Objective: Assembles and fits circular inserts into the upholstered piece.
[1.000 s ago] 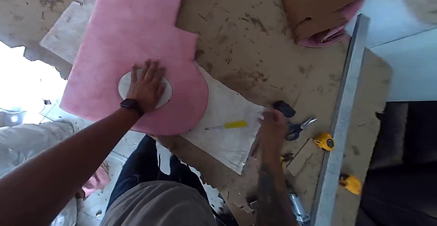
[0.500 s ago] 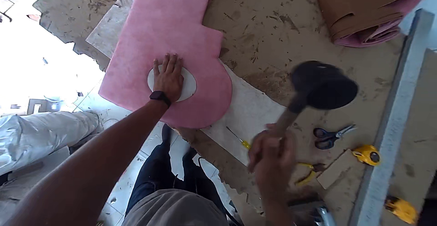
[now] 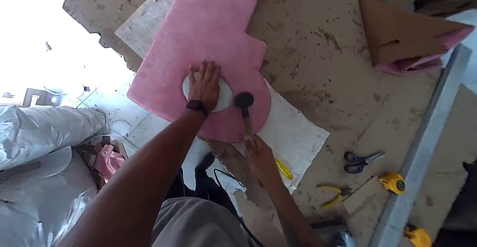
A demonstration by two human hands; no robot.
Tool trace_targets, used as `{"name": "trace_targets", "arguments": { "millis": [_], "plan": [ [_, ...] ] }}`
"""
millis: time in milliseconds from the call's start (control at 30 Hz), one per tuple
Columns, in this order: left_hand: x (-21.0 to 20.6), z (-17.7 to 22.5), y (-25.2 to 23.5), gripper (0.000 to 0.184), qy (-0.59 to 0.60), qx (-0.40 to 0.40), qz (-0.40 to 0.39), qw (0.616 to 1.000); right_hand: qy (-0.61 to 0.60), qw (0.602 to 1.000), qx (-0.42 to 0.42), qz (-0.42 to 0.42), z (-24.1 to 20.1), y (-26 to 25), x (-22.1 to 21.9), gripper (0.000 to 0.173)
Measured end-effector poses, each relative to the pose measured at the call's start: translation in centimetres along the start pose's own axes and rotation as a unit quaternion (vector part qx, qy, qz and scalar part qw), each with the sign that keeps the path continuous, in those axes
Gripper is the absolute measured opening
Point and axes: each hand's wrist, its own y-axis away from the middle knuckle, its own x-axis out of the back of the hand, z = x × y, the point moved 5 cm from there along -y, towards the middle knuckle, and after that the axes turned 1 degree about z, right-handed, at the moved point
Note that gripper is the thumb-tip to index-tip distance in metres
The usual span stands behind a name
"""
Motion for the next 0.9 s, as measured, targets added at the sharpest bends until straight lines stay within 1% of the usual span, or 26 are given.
{"name": "trace_targets", "arguments": {
  "millis": [33, 67, 133, 167, 200, 267, 333, 400, 500, 600, 633, 700, 800, 833, 867, 900],
  "plan": [
    [0.2, 0.1, -0.2, 0.057, -0.001, -0.001, 0.003, 1.0, -0.025, 1.0, 0.008, 0.002, -1.2, -0.4, 0.8, 0.05],
    [0.4, -0.2, -0.9, 0.057, -0.005, 0.0, 0.007, 1.0, -0.074, 0.996, 0.036, 0.017, -3.1, 0.4, 1.8, 0.052],
    [0.3, 0.0, -0.6, 0.057, -0.002, 0.0, -0.01, 1.0, -0.171, 0.975, 0.127, 0.057, -7.1, 2.6, 3.5, 0.057],
    [0.3, -0.1, -0.9, 0.058, -0.006, 0.0, -0.012, 1.0, -0.196, 0.962, 0.173, 0.08, -8.2, 3.3, 3.7, 0.057],
    [0.2, -0.1, -0.5, 0.058, -0.007, 0.001, -0.015, 1.0, -0.212, 0.952, 0.199, 0.093, -8.1, 3.7, 3.3, 0.057],
    [0.3, 0.0, -0.6, 0.059, -0.005, -0.001, -0.013, 1.0, -0.22, 0.951, 0.197, 0.088, -6.0, 3.6, 2.1, 0.057],
    [0.6, -0.4, -0.8, 0.059, 0.008, -0.004, 0.003, 1.0, -0.221, 0.961, 0.155, 0.065, -3.9, 3.0, 1.1, 0.057],
    [1.1, -0.8, -0.1, 0.056, 0.051, -0.002, 0.035, 0.998, -0.22, 0.967, 0.113, 0.066, -1.8, 3.3, 1.1, 0.054],
    [2.4, -2.0, 0.2, 0.05, 0.167, 0.035, 0.125, 0.977, -0.188, 0.97, 0.091, 0.127, 0.5, 2.9, 3.1, 0.046],
    [3.6, -4.2, 1.8, 0.045, 0.291, 0.076, 0.203, 0.932, -0.121, 0.97, 0.055, 0.205, 3.8, 1.9, 6.4, 0.039],
    [4.2, -5.3, 2.6, 0.044, 0.316, 0.085, 0.215, 0.92, -0.087, 0.969, 0.037, 0.229, 5.4, 1.1, 7.8, 0.04],
    [5.2, -8.4, 4.5, 0.044, 0.323, 0.107, 0.214, 0.916, -0.032, 0.964, 0.001, 0.265, 9.0, -0.6, 10.7, 0.043],
    [6.7, -14.4, 8.2, 0.04, 0.265, 0.155, 0.229, 0.924, 0.031, 0.95, -0.039, 0.31, 14.5, -2.9, 14.2, 0.045],
    [7.0, -16.6, 9.2, 0.04, 0.241, 0.171, 0.23, 0.927, 0.062, 0.944, -0.044, 0.321, 15.5, -3.1, 15.2, 0.045],
    [7.2, -18.6, 9.7, 0.041, 0.227, 0.185, 0.227, 0.929, 0.084, 0.939, -0.036, 0.33, 15.5, -3.3, 16.2, 0.047],
    [7.3, -20.2, 9.7, 0.042, 0.232, 0.198, 0.221, 0.926, 0.098, 0.934, -0.009, 0.344, 14.3, -3.5, 16.9, 0.048]
  ]
}}
